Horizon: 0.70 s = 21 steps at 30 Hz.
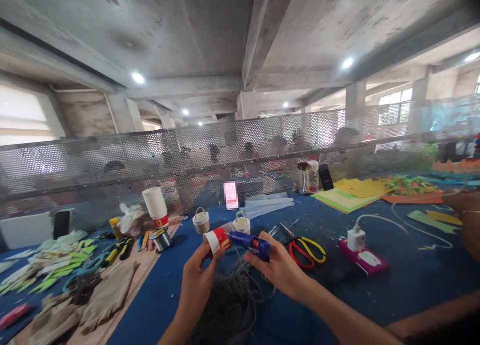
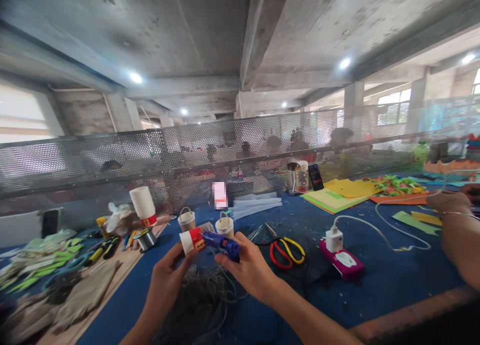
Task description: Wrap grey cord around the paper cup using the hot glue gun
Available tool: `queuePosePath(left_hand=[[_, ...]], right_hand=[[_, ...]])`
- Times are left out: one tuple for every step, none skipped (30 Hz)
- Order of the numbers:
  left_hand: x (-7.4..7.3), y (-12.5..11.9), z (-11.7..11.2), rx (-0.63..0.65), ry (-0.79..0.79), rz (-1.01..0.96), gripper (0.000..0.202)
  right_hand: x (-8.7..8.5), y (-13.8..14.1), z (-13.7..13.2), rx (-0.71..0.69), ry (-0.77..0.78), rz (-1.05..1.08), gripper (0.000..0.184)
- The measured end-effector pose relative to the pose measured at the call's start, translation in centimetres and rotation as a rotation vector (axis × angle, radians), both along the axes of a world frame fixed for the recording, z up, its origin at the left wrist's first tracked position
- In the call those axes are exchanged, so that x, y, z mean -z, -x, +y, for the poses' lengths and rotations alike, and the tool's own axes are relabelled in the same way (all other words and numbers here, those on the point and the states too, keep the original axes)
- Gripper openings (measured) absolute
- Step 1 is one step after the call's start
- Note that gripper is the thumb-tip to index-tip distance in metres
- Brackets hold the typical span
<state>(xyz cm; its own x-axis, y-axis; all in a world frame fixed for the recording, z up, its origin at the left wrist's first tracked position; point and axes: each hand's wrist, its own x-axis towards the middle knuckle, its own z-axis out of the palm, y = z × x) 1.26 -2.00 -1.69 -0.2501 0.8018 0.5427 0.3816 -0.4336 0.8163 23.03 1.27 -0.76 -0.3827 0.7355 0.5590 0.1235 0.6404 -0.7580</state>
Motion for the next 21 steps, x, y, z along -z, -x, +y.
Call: queuePosePath(left_hand=[[0.0,0.0,0.0,-0.006,0.001,0.002,0.043],[-0.1,0.0,-0.1,-0.012,0.003,0.000,0.043],[-0.1,0.0,-0.1,-0.016,0.006,-0.005,0.044],[-0.2,0.0,-0.1,-0.018,0.009,-0.012,0.043],[-0.3,-0.1,-0.2,-0.019,0.012,-0.020,0.043],[-0.4,-0.1,-0.2,-0.020,0.012,-0.028,0.043],[-0.6,-0.2,-0.2,-0.022,0.014,-0.035,0.042],[-0.7,-0.3,-0.3,-0.026,0.018,-0.042,0.042],[-0.8,-0.3,-0.3,-0.028,0.022,-0.049,0.041],[-0.9,-0.4,-0.3,-0.029,0.027,-0.055,0.041],[-1.1,-0.4,-0.4,-0.027,0.030,-0.062,0.041],[-1.1,-0.4,-0.4,-0.022,0.033,-0.068,0.041],[-1.2,-0.4,-0.4,-0.014,0.038,-0.076,0.041],[-1.2,-0.4,-0.5,-0.007,0.043,-0.086,0.041],[-1.2,-0.3,-0.5,-0.002,0.048,-0.101,0.041],[-1.2,-0.3,-0.5,0.004,0.055,-0.117,0.041],[-1.1,-0.2,-0.4,0.007,0.059,-0.132,0.040],[-1.1,-0.1,-0.4,0.010,0.062,-0.143,0.040],[-1.0,0.0,-0.4,0.010,0.062,-0.148,0.039],[-0.9,0.0,-0.3,0.013,0.063,-0.149,0.038],[-0.9,0.1,-0.3,0.018,0.066,-0.148,0.038]], right_hand=[[0.0,0.0,0.0,-0.001,0.004,0.003,0.027],[0.0,0.0,0.0,-0.002,0.007,0.005,0.027],[0.0,0.0,-0.1,-0.002,0.011,0.005,0.027],[0.0,0.0,-0.1,-0.002,0.014,0.007,0.027],[0.0,0.0,-0.1,-0.002,0.016,0.010,0.028],[-0.1,0.1,-0.1,-0.003,0.019,0.012,0.028],[-0.1,0.1,-0.2,-0.006,0.022,0.014,0.028],[-0.1,0.1,-0.2,-0.009,0.024,0.014,0.028],[0.0,0.1,-0.2,-0.012,0.027,0.012,0.027],[0.0,0.1,-0.2,-0.016,0.029,0.010,0.027],[0.1,0.2,-0.2,-0.020,0.030,0.009,0.026],[0.2,0.2,-0.2,-0.024,0.030,0.008,0.025],[0.3,0.2,-0.1,-0.030,0.030,0.010,0.025],[0.3,0.2,-0.1,-0.036,0.030,0.011,0.024],[0.4,0.3,-0.1,-0.043,0.032,0.012,0.024],[0.5,0.3,-0.1,-0.051,0.034,0.011,0.024],[0.5,0.3,-0.1,-0.057,0.037,0.010,0.024],[0.5,0.3,-0.1,-0.062,0.039,0.010,0.023],[0.5,0.3,-0.1,-0.064,0.041,0.010,0.023],[0.4,0.3,-0.2,-0.066,0.045,0.009,0.023],[0.4,0.3,-0.2,-0.066,0.049,0.009,0.024]])
